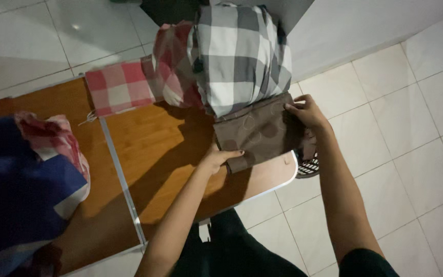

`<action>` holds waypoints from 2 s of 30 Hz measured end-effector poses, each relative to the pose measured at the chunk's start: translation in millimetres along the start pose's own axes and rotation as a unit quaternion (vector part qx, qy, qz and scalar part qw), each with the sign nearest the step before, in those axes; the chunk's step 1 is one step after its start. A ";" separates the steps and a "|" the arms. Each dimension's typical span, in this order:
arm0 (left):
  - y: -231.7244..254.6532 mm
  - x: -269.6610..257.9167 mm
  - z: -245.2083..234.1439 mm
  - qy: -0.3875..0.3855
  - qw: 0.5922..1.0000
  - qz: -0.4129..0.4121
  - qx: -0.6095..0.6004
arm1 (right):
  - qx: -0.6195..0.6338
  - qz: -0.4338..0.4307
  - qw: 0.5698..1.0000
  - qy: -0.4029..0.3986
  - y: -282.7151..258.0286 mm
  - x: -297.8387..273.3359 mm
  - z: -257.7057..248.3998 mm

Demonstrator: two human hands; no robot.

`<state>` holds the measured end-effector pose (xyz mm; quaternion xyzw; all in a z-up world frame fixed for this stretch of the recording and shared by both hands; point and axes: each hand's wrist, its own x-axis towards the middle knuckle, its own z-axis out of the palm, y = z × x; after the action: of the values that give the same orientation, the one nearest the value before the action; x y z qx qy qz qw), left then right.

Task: The person folds multiple pieces of clothing and linens on a table, including patterned and solid fabrics. They smooth and fold each item into neat rectangles and stack them on the right side of the table.

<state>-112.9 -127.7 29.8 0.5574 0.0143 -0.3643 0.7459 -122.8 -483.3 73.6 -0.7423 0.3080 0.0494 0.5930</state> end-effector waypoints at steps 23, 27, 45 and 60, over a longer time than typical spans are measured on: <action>-31.8 83.7 -27.3 0.132 0.976 -0.153 0.076 | -0.023 0.150 0.988 -0.029 73.1 30.3 12.4; -22.6 58.3 -28.7 0.083 0.982 -0.170 -0.028 | -0.023 0.164 0.983 -0.073 76.0 14.9 -0.4; 2.0 -13.7 37.9 0.298 0.894 0.233 0.242 | -0.312 -0.213 0.900 0.216 39.2 -75.8 32.7; -22.4 -23.7 65.6 0.142 0.665 0.295 0.672 | -0.475 -0.205 0.832 0.201 41.4 -115.6 96.1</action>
<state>-168.0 -172.9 46.4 0.9273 -0.2939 0.0470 0.2269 -209.2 -354.2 61.0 -0.9722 0.2002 -0.0833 0.0885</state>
